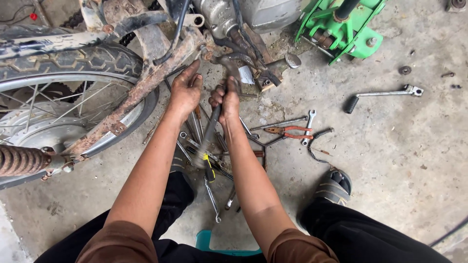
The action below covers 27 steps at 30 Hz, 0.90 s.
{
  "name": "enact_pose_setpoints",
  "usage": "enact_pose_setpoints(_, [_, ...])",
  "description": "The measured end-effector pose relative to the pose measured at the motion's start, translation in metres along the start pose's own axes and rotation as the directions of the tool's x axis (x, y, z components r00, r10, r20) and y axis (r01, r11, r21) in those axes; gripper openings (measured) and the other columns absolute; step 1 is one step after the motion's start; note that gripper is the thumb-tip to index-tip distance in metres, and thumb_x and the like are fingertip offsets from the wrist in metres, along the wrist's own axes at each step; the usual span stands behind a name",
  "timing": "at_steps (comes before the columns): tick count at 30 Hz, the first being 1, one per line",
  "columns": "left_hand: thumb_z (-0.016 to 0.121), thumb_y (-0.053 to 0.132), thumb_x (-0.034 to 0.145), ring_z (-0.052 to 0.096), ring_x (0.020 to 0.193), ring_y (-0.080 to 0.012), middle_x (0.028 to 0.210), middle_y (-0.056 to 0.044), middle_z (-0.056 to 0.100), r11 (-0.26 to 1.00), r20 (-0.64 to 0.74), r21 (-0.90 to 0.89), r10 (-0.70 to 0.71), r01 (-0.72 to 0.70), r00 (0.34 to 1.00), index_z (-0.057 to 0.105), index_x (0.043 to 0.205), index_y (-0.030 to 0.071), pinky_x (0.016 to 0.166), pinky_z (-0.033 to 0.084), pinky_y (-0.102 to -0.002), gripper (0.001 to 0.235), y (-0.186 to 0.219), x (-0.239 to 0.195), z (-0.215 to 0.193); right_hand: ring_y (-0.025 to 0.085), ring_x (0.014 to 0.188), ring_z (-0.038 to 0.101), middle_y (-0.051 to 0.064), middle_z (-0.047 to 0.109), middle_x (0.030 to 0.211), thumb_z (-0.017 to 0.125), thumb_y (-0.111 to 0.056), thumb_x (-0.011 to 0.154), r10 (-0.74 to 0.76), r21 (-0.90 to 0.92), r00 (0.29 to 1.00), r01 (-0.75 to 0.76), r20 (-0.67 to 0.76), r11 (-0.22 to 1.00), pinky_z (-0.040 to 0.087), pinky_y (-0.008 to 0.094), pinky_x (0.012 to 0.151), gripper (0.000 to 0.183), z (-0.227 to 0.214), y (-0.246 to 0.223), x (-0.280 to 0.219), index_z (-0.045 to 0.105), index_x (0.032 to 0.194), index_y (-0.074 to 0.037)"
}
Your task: The person is repairing a motorcycle by using a hammer and a metal rod to strike a component near the rear wheel. They repeatedly adjust the position of the rod and hammer to apply force to the part.
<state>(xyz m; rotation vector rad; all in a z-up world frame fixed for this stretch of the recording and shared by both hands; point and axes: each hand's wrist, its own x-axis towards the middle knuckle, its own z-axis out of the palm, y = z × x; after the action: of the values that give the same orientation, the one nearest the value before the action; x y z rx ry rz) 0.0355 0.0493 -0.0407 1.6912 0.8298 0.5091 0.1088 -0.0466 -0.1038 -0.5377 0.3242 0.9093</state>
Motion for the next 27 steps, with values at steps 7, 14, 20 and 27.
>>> enact_pose_setpoints(7, [0.066, 0.011, 0.101, 0.06, 0.129, -0.0372, 0.136, -0.025, 0.064, 0.998, -0.008, -0.018, -0.052, 0.052, 0.999, 0.061, 0.142, 0.013, 0.106, 0.053, -0.045, 0.042, 0.004, -0.003, 0.008, 0.0, 0.039, 0.033, -0.013, 0.029, 0.062, 0.04, -0.051, 0.109, 0.03, -0.018, 0.993, -0.028, 0.112, 0.999, 0.036, 0.02, 0.033, 0.035, -0.021, 0.001, 0.012, 0.049, 0.097, -0.019])
enact_pose_setpoints(14, [0.069, 0.023, 0.099, 0.072, 0.114, -0.0239, 0.132, -0.012, 0.071, 0.975, -0.044, -0.089, -0.207, 0.203, 0.977, 0.067, 0.136, 0.025, 0.08, 0.063, -0.034, 0.037, 0.007, 0.003, 0.031, 0.006, 0.04, 0.034, -0.008, 0.027, 0.063, 0.046, -0.05, 0.108, -0.043, -0.25, 0.995, 0.065, 0.092, 0.966, 0.036, 0.026, 0.033, 0.035, -0.018, -0.017, 0.005, 0.05, 0.101, -0.015])
enact_pose_setpoints(20, [0.067, 0.022, 0.1, 0.069, 0.102, -0.0159, 0.13, -0.005, 0.067, 0.853, -0.055, -0.408, -0.378, 0.325, 0.924, 0.06, 0.141, 0.024, 0.077, 0.059, -0.025, 0.042, 0.017, -0.001, 0.063, 0.006, 0.04, 0.033, -0.007, 0.027, 0.063, 0.048, -0.049, 0.108, -0.067, -0.308, 0.997, 0.072, 0.028, 0.949, 0.038, 0.026, 0.035, 0.035, -0.055, -0.031, 0.004, 0.05, 0.103, -0.014])
enact_pose_setpoints(27, [0.069, 0.066, 0.085, 0.07, 0.113, -0.0253, 0.113, -0.001, 0.076, 0.779, 0.066, 0.589, -0.311, 0.214, 0.948, 0.077, 0.115, 0.03, 0.089, 0.06, -0.04, 0.047, -0.08, -0.024, -0.004, 0.01, 0.04, 0.04, -0.003, 0.034, 0.06, 0.052, -0.043, 0.107, -0.033, -0.532, 0.996, -0.013, -0.077, 0.847, 0.038, 0.028, 0.033, 0.033, -0.091, -0.052, -0.015, 0.053, 0.099, -0.011])
